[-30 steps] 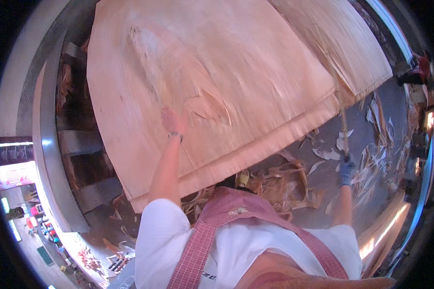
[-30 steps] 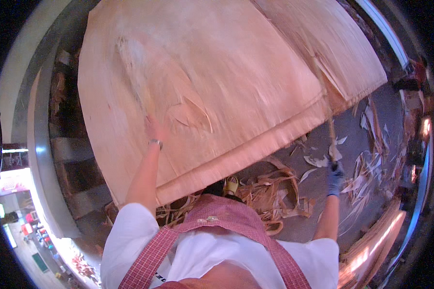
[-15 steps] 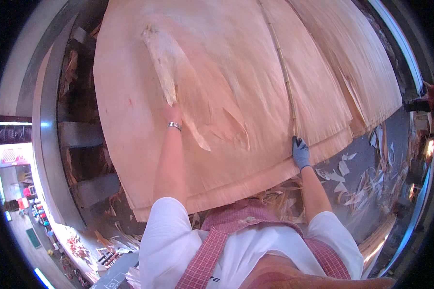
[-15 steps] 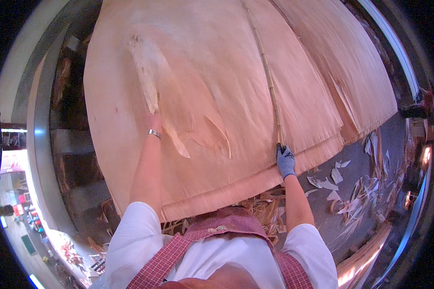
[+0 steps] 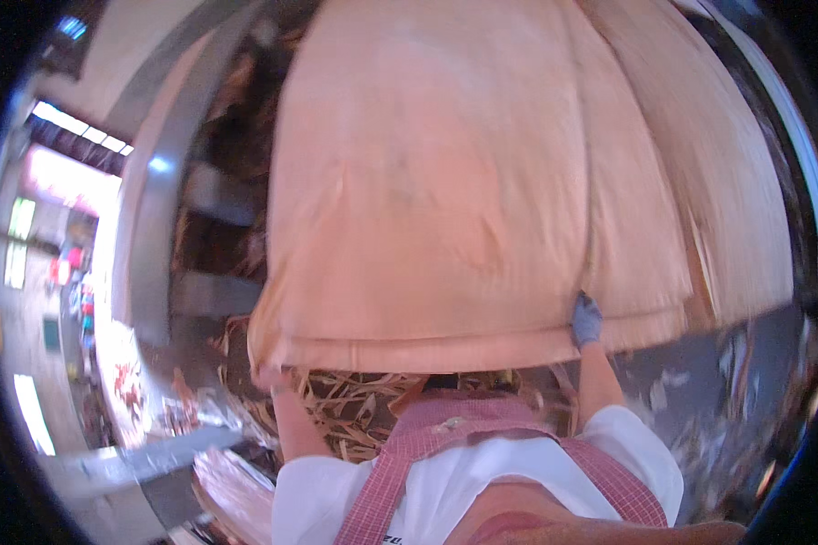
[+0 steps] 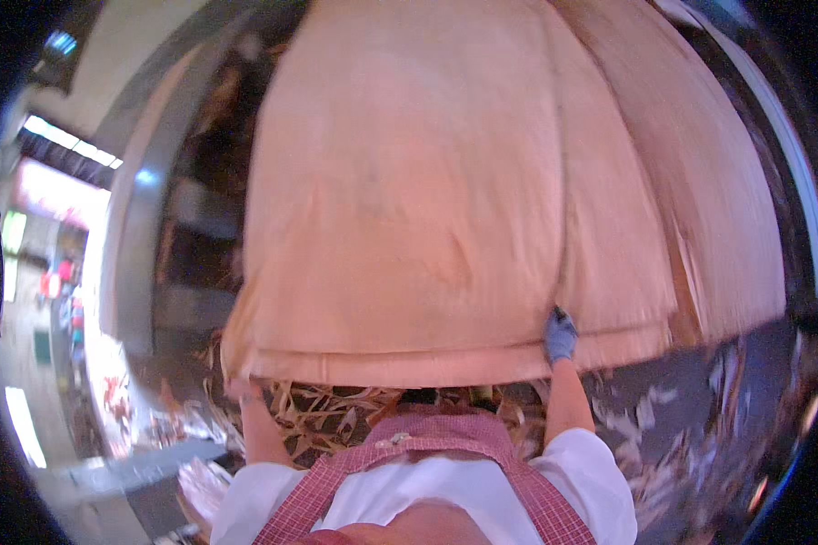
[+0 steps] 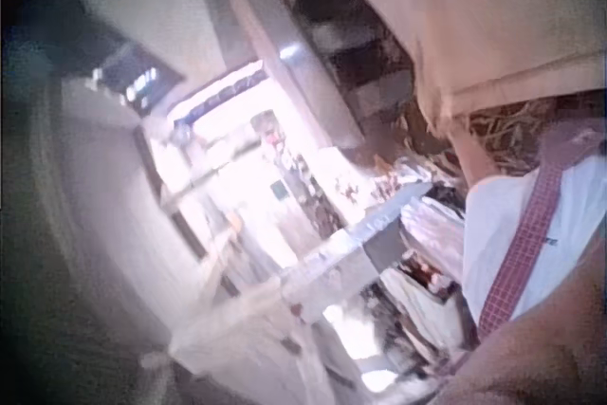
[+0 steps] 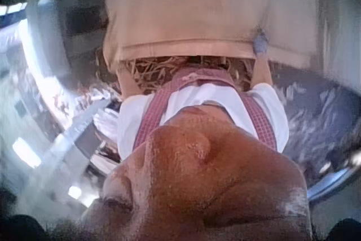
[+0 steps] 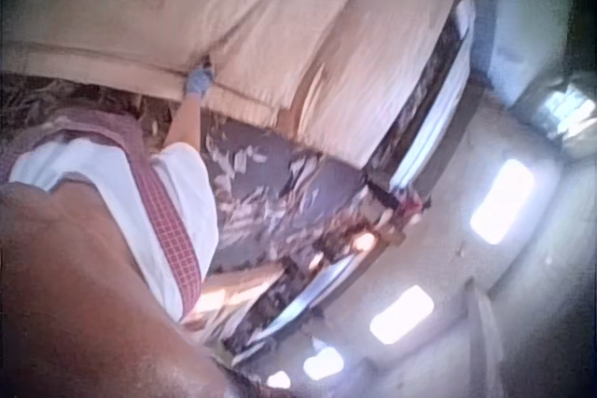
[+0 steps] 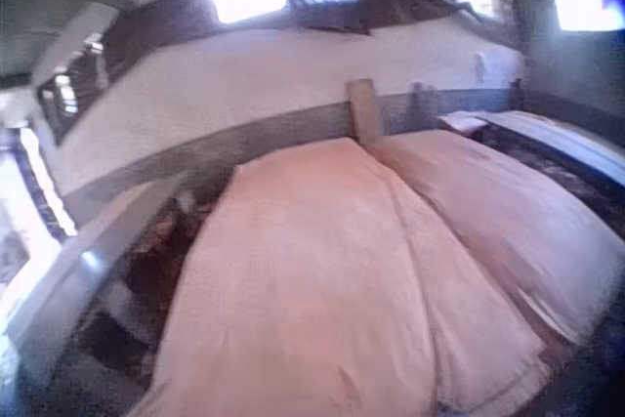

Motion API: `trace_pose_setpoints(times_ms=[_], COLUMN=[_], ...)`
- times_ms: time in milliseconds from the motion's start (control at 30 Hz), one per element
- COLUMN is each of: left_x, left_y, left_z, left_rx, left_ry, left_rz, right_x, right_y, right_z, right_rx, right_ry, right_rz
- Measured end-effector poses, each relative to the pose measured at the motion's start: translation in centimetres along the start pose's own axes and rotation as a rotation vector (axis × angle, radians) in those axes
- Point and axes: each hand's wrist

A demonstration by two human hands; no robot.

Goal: The person handles and stacks large sheets of wood veneer, using a handheld cutting tool to trim or separate pieces.

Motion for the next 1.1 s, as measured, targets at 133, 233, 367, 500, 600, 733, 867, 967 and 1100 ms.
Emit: trace_pose_setpoints(times_ms=[133,233,367,500,600,733,867,967,1100], left_x=[-8.1,-15.8,-23.3,-25.2,-23.2,-11.7,3.1,14.4,33.5], left_y=[-24.2,-34.2,-40.2,-40.3,-42.1,-48.9,-60.8,-70.2,-74.8], left_z=[10.7,18.5,27.8,36.1,41.4,45.9,48.6,50.6,44.4], left_rx=[0.099,0.095,-0.041,-0.358,-0.625,-0.859,-0.907,-0.850,-0.939], left_ry=[-0.246,-0.473,-0.745,-0.913,-0.967,-0.781,-0.365,-0.271,-0.117], left_rz=[-0.397,-0.596,-0.735,-0.793,-0.819,-0.771,-0.619,-0.652,-0.547], right_x=[-1.9,-4.4,-5.8,-6.2,-8.1,-13.1,-18.9,-22.7,-22.2], right_y=[0.5,-2.4,-2.1,1.8,5.6,9.0,11.8,16.2,23.8], right_z=[0.3,-0.1,7.9,22.1,36.4,55.4,74.4,87.3,101.2], right_rx=[0.506,0.125,-0.312,0.431,0.808,1.009,1.178,1.119,1.242], right_ry=[0.222,-0.029,-0.154,0.248,0.385,0.415,0.258,0.159,-0.066], right_rz=[0.099,-0.016,-0.267,-0.121,-0.023,0.103,0.280,0.381,0.268])
Point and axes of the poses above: each hand's wrist, its own x-axis towards the middle knuckle, its own y-axis out of the palm, z = x × y, and after that the axes turned 4 degrees about -y, right-handed
